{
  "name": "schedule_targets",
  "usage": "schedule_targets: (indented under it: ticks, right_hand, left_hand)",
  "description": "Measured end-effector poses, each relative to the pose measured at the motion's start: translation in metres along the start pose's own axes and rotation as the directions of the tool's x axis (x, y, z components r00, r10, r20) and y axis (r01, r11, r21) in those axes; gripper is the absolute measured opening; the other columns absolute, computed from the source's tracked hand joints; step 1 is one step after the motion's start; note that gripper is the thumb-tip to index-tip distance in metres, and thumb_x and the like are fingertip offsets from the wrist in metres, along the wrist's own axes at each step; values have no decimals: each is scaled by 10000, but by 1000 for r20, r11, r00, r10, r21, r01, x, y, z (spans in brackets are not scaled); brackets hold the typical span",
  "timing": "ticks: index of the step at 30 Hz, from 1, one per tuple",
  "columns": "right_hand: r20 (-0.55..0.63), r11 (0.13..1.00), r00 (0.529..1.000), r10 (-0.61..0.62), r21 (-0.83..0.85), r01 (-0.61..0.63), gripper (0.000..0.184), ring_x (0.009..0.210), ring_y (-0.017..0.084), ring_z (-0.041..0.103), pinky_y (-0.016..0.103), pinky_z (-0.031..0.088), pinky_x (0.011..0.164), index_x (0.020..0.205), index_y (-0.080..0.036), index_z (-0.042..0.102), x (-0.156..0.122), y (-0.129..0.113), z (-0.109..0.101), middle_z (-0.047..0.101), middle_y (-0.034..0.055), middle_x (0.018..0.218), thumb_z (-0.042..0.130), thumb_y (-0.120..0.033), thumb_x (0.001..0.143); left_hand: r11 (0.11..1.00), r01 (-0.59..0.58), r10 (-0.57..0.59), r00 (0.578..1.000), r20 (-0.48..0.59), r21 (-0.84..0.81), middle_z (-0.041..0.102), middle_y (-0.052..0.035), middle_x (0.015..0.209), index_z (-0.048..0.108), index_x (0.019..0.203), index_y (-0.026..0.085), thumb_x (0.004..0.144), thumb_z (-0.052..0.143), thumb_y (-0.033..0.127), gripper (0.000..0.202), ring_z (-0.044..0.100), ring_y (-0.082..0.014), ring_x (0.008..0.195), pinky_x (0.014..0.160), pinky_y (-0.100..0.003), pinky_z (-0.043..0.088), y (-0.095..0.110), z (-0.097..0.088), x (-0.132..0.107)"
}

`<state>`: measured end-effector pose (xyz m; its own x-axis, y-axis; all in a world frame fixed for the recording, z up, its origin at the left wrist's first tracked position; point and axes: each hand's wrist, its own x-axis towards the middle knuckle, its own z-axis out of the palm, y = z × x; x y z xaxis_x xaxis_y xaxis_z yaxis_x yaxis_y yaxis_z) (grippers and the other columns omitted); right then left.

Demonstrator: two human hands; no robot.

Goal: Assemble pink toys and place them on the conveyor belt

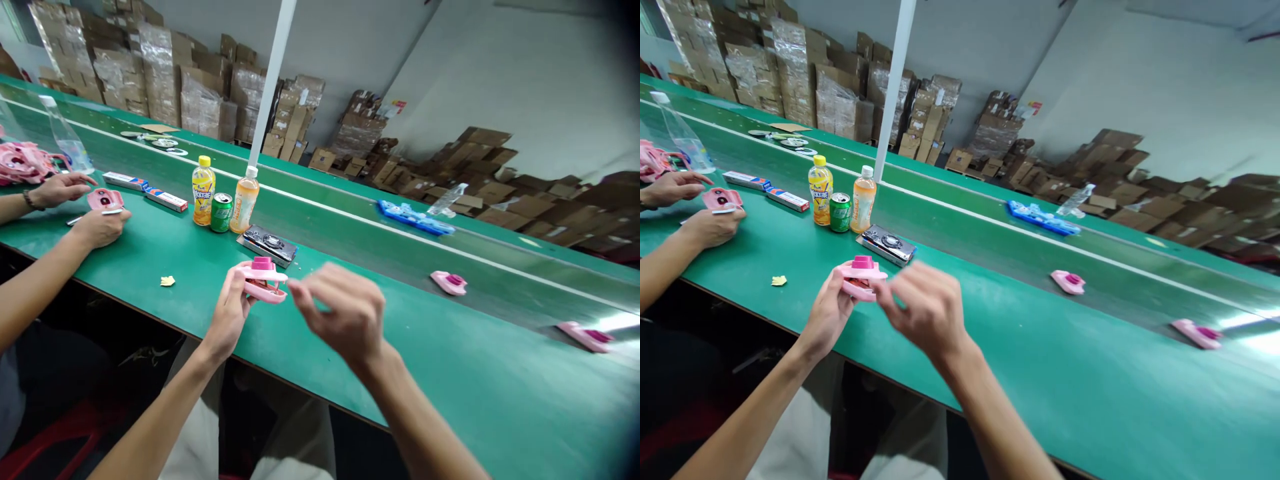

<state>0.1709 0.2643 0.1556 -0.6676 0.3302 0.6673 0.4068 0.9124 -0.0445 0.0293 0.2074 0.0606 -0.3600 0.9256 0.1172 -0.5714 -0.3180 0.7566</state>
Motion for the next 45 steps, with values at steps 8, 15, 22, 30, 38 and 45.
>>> schedule_targets:
  ticks: [8, 15, 22, 30, 38, 45]
  right_hand:
    - [26, 825, 825, 565, -2, -565, 602, 749, 116, 597, 207, 362, 666, 903, -185, 753, -50, -25, 37, 693, 25, 849, 473, -717, 933]
    - [126, 527, 652, 747, 486, -697, 513, 868, 100, 633, 171, 483, 722, 1079, -178, 735, -57, -37, 54, 690, 39, 1009, 554, -632, 923]
    - [-148, 671, 689, 709, 443, -595, 496, 1048, 131, 634, 189, 574, 772, 1008, -138, 747, -69, -32, 70, 606, 117, 1192, 564, -593, 940]
    - [-326, 818, 752, 573, 283, -500, 374, 1111, 128, 642, 210, 540, 877, 905, -142, 708, -79, -17, 79, 661, 80, 1176, 556, -475, 981]
    - [-172, 614, 627, 760, 506, -606, 425, 1128, 173, 660, 274, 526, 964, 871, -128, 680, -87, -9, 90, 666, 97, 1210, 648, -551, 897]
    - [-144, 490, 518, 843, 601, -631, 503, 1060, 141, 662, 262, 553, 953, 1126, -129, 594, -90, -14, 96, 665, 106, 1167, 707, -532, 847]
  left_hand:
    - [999, 15, -14, 999, -50, 35, 627, -123, 1309, 466, 1355, 177, 924, 580, 659, 657, 673, -208, 1105, 995, -340, 545, -12, 10, -13]
    - [999, -2, 6, 995, -104, 38, 614, -97, 1302, 449, 1369, 208, 952, 546, 640, 608, 657, -187, 1128, 987, -297, 535, -29, 17, -11]
    - [999, -35, 35, 989, -143, 5, 649, -93, 1155, 405, 1363, 201, 872, 562, 751, 754, 684, -176, 959, 846, -280, 568, -36, 30, -9]
    - [992, -21, 43, 982, -182, 125, 603, -118, 1242, 425, 1318, 187, 865, 583, 740, 731, 660, -209, 1076, 881, -294, 564, -45, 35, -2]
    - [997, 68, -70, 992, -104, -20, 571, -77, 1270, 385, 1315, 239, 819, 665, 724, 749, 638, -178, 1110, 937, -266, 532, -62, 22, 3]
    - [999, 21, -12, 984, -179, 48, 583, -53, 1172, 438, 1252, 222, 792, 722, 692, 716, 635, -143, 967, 838, -235, 538, -66, 20, 11]
